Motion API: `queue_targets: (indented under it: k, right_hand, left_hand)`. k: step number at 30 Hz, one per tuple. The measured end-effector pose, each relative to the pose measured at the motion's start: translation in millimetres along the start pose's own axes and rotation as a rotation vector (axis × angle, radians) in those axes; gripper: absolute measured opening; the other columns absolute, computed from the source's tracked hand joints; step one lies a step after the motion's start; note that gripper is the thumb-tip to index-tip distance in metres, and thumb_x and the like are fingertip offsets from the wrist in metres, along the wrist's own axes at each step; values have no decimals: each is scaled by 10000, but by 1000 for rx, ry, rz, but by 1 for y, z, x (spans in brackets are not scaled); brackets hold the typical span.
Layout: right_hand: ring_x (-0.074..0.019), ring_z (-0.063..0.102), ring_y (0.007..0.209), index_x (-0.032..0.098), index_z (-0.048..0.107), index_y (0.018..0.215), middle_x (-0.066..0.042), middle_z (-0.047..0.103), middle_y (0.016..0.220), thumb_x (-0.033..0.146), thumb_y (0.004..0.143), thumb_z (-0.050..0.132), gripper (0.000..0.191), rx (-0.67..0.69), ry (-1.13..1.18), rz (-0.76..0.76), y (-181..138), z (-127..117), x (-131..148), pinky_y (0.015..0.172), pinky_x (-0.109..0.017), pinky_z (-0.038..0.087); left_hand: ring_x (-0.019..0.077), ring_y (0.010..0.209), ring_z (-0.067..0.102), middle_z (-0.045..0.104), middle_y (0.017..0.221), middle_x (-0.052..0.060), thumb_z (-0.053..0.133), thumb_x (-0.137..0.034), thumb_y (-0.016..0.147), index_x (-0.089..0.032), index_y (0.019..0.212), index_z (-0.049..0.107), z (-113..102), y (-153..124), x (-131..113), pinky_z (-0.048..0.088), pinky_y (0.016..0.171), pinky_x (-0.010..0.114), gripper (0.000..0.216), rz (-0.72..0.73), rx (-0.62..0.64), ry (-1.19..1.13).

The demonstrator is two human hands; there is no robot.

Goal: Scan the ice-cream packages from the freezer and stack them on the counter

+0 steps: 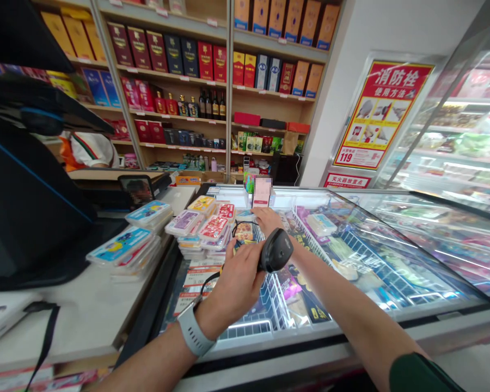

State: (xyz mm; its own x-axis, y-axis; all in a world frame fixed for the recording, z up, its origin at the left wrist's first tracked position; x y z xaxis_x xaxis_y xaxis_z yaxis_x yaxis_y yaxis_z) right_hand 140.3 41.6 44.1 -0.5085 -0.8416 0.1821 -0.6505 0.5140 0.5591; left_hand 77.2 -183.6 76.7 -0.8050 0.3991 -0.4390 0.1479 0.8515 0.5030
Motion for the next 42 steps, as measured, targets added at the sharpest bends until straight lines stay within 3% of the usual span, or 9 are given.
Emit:
queue_targets:
  k: [9, 19, 27, 32, 39, 42]
  right_hand:
    - [-203, 640, 765, 195, 644, 990, -38, 690, 819, 310, 889, 504, 207, -75, 141, 306, -62, -46, -28, 728, -302, 476]
    - [-141, 589, 602, 178, 676, 952, 0, 682, 726, 306, 809, 551, 230, -97, 257, 456, -112, -76, -52, 601, -242, 454]
    - [-163, 598, 645, 191, 702, 941, 4, 683, 735, 286, 772, 538, 254, -159, 134, 610, -131, -89, -63, 632, -255, 434]
    - [-204, 605, 758, 183, 726, 888, -48, 682, 810, 244, 750, 558, 226, -134, 23, 613, -131, -95, -62, 712, -282, 435]
    - [-193, 629, 796, 189, 699, 1117, -70, 710, 1021, 239, 775, 607, 357, -103, 28, 600, -131, -87, -59, 843, -304, 463]
    - [-187, 641, 753, 189, 695, 1103, -50, 729, 969, 257, 776, 626, 342, -126, 57, 642, -134, -88, -61, 825, -310, 483]
  left_hand:
    - [232, 1226, 522, 595, 1296, 73, 498, -99, 834, -209, 1347, 401, 6, -1, 4, 138, 1172, 565, 533, 7, 27, 46]
    - [252, 1215, 548, 602, 1299, 112, 473, -142, 871, -181, 1369, 384, 11, 0, 8, 161, 1163, 565, 507, 56, 23, 115]
    - [269, 1174, 568, 618, 1256, 130, 477, -163, 879, -157, 1350, 404, 14, -1, 12, 195, 1139, 574, 477, 60, 47, 178]
    - [271, 1159, 573, 624, 1235, 127, 481, -159, 880, -150, 1362, 394, 16, 0, 15, 200, 1135, 573, 490, 63, 45, 208]
    - [276, 1168, 574, 632, 1224, 129, 475, -184, 897, -141, 1369, 376, 16, 0, 19, 181, 1144, 578, 485, 63, 50, 223]
    - [276, 1165, 582, 638, 1215, 129, 464, -195, 907, -149, 1367, 381, 15, 1, 18, 182, 1147, 580, 469, 59, 38, 219]
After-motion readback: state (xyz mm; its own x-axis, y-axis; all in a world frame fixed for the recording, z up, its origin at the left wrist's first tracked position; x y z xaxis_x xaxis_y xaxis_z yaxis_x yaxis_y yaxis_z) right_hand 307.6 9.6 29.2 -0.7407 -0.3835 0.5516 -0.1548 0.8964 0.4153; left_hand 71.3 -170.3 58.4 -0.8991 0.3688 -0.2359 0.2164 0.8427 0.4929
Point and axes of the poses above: each hand's wrist, its own y-axis towards the middle knuckle, its own z-axis out of the palm, x = y × z, the point moved 4 cm from there along y, towards the middle knuckle
